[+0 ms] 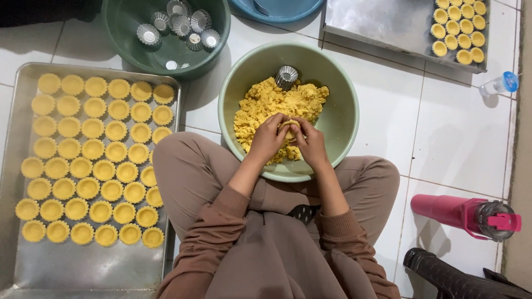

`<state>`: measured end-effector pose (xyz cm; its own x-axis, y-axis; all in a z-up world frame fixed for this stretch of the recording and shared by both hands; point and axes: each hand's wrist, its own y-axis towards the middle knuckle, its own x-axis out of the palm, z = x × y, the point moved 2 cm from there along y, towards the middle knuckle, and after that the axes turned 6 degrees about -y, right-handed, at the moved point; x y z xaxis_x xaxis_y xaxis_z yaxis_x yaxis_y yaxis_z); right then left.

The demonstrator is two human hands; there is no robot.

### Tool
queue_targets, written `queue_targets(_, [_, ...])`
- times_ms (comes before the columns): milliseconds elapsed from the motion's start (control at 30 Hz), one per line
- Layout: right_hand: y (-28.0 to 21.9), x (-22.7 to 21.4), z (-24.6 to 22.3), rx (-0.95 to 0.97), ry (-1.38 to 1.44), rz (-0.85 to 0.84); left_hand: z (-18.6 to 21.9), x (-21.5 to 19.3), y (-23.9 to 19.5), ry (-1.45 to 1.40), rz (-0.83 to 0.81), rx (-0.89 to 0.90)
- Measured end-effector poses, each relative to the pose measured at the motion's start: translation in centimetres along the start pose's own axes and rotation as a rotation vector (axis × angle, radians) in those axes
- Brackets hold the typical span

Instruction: The person sits on the floor and uses a small metal mold to shape yellow dough into cup-shaped pastries. They press the dough into the mold, remove the shaped piece, and place it on a metal tray. The process is repeated with dough from a large green bowl.

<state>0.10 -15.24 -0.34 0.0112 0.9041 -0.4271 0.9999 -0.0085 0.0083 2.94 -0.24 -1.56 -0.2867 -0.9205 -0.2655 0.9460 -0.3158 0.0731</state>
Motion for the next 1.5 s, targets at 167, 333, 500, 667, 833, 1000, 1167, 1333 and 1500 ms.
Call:
queue_targets(167, [0.0,-0.2,0.0,0.033,-0.013,-0.024,1.2,-0.2,0.0,0.003,0.003,0.071])
queue_targets(333, [0.0,-0.2,1.2,0.087,0.067,-0.044,1.0,0.0,-0.2,0.059,-0.002,0.106])
queue_targets(500, [-0.1,-0.4,-0.1,0.078,0.071,-0.059,0.3,0.1,0.1,0.057,0.000,0.032])
queue_targets(667, [-0.1,-0.7,-1.1,0.095,0.050,-0.064,2.8,-0.4,-0.3,0.004,0.014,0.076])
queue_targets(833, [-0.1,-0.5,-0.1,0.089,0.014,-0.099,3.2,-0.5,-0.6,0.060,-0.003,0.101])
queue_targets(1000, [-0.2,-0.5,1.0,0.098,0.073,-0.112,4.8,-1.0,-0.8,-0.051,-0.007,0.045])
queue_targets(1167, [0.4,-0.6,3.8,0.094,0.125,-0.065,0.2,0.3,-0.5,-0.323,-0.023,-0.234])
queue_targets(1333, [-0.1,-1.7,-0.3,-0.023,-0.146,0.061,-2.1,1.2,0.1,-0.720,0.059,-0.325])
queue_targets(1500, [-0.7,1.0,-0.7,-0.705,-0.649,0.172,0.1,0.3,-0.2,-0.534,0.064,-0.277])
